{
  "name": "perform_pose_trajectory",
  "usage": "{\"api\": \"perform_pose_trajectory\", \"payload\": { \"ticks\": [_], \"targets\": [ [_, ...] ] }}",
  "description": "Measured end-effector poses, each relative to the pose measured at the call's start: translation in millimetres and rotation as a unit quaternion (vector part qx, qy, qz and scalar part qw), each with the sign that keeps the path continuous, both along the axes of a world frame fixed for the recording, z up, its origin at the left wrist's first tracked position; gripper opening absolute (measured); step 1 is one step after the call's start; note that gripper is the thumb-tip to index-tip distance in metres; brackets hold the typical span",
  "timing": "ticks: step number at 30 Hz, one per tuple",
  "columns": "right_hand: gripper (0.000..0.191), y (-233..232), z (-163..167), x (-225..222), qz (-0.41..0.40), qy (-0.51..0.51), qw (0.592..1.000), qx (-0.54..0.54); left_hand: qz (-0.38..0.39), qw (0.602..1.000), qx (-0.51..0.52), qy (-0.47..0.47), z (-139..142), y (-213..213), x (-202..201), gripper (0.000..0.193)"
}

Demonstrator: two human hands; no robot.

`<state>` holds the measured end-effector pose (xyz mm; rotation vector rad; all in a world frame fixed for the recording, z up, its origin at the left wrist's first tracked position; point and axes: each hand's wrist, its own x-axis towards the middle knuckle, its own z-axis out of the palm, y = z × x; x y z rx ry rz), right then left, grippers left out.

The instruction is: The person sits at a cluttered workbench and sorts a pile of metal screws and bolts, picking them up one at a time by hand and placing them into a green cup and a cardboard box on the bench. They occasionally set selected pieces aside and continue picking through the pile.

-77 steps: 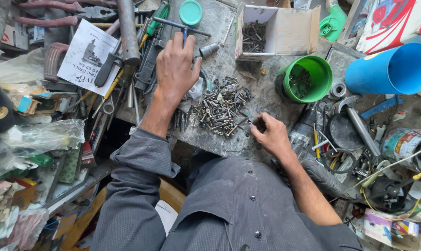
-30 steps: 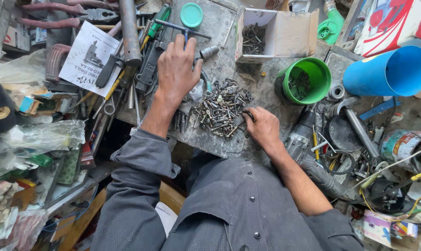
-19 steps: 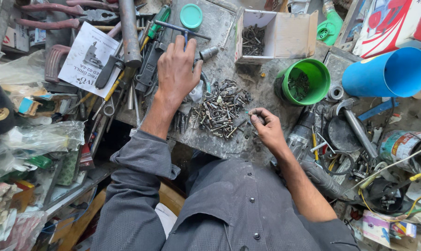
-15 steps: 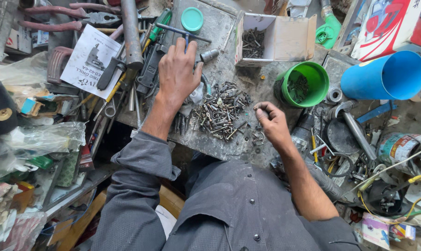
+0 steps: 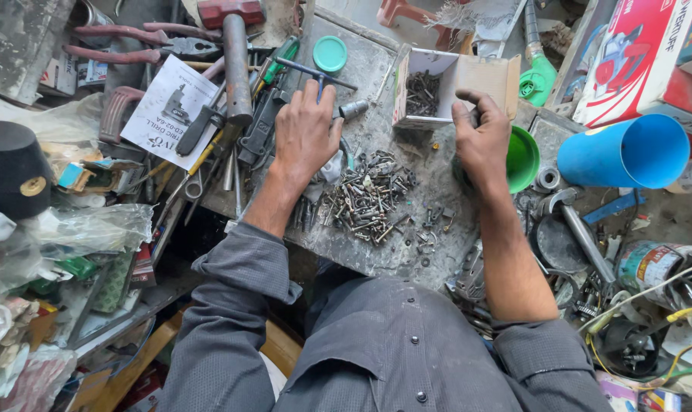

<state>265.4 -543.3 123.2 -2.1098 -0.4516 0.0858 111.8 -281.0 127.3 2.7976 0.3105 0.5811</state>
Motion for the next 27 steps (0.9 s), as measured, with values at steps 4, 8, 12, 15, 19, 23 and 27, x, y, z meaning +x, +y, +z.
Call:
{"api": "perform_pose_trajectory", "payload": {
  "ticks": [4, 8, 12, 15, 19, 23, 27],
  "targets": [
    [0.038, -45.7, -30.0, 9.6, 0.013, 0.25, 0.935, 0.25, -0.01, 1.0, -0.004, 0.006, -0.5, -0.2, 2.2, 0.042],
    [0.062, -88.7, -33.3, 12.8, 0.008, 0.438, 0.794, 0.422, -0.015, 1.0, 0.001, 0.006, -0.5, -0.7, 4.6, 0.044],
    [0.08, -104.3, -20.5, 4.1, -0.037, 0.428, 0.777, 0.46, -0.017, 1.0, 0.003, 0.018, 1.1, -1.1, 5.3, 0.042],
    [0.084, -111.2, -6.6, 4.5, -0.035, 0.396, 0.794, 0.461, -0.015, 1.0, 0.004, 0.026, 2.1, -1.6, 4.4, 0.042],
    [0.086, -140.3, 16.9, 13.6, -0.044, 0.323, 0.819, 0.473, -0.017, 1.0, 0.009, 0.019, 1.6, -0.8, 5.2, 0.048],
    [0.087, -155.1, 18.6, 13.6, -0.066, 0.289, 0.835, 0.463, -0.022, 1.0, 0.009, 0.017, 1.2, -2.3, 6.5, 0.051],
    [0.087, -152.6, 8.5, 9.9, -0.057, 0.298, 0.837, 0.456, -0.022, 1.0, 0.001, 0.022, 3.5, -3.7, 6.5, 0.048]
  ]
}}
